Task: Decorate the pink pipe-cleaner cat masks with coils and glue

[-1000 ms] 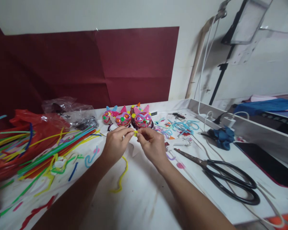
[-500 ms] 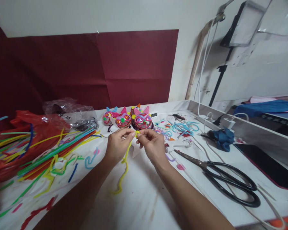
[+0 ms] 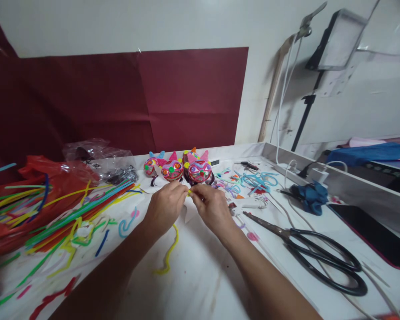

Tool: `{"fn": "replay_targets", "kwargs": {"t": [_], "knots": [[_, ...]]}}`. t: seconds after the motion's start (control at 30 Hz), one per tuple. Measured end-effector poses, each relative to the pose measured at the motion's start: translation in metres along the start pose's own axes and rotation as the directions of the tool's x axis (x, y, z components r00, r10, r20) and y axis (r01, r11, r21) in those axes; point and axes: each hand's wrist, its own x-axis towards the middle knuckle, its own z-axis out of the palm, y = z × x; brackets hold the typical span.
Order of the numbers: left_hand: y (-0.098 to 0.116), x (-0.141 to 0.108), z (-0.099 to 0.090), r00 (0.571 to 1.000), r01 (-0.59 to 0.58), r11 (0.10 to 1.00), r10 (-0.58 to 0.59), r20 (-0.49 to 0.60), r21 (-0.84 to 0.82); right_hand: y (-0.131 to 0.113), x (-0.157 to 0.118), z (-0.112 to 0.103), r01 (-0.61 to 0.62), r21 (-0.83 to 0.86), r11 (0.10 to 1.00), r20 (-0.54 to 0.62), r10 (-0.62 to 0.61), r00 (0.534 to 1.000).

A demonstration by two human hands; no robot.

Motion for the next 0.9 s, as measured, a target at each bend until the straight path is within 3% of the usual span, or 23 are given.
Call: {"fn": "replay_targets", "kwargs": {"t": [0.1,0.3,0.37,0.47,0.6,0.9], "knots": [[-0.001,-0.001,-0.001,1.0,0.018,0.999,-0.017,0.022,-0.043,-0.002,-0.001,-0.001,-0.049,0.015,0.999,0.007,0.049,0.999],[0.002,0.005,-0.005,0.987,0.124,0.937,-0.151,-0.059,-0.327,-0.012,0.0,0.001,-0.305,0.273,0.912,-0.004,0.318,0.948],[0.005,0.008,-0.005,0.963,0.224,0.869,-0.267,-0.038,-0.442,-0.016,0.001,0.003,-0.373,0.373,0.85,0.005,0.401,0.916],[0.009,0.011,-0.003,0.895,0.388,0.697,-0.44,0.067,-0.603,-0.019,0.002,0.006,-0.427,0.499,0.754,0.021,0.482,0.876],[0.011,0.014,0.002,0.806,0.51,0.468,-0.552,0.212,-0.722,-0.02,0.005,0.006,-0.44,0.591,0.677,0.017,0.534,0.845],[0.016,0.014,0.002,0.764,0.529,0.341,-0.59,0.261,-0.777,-0.023,0.008,0.006,-0.451,0.675,0.585,0.03,0.588,0.808]]}}
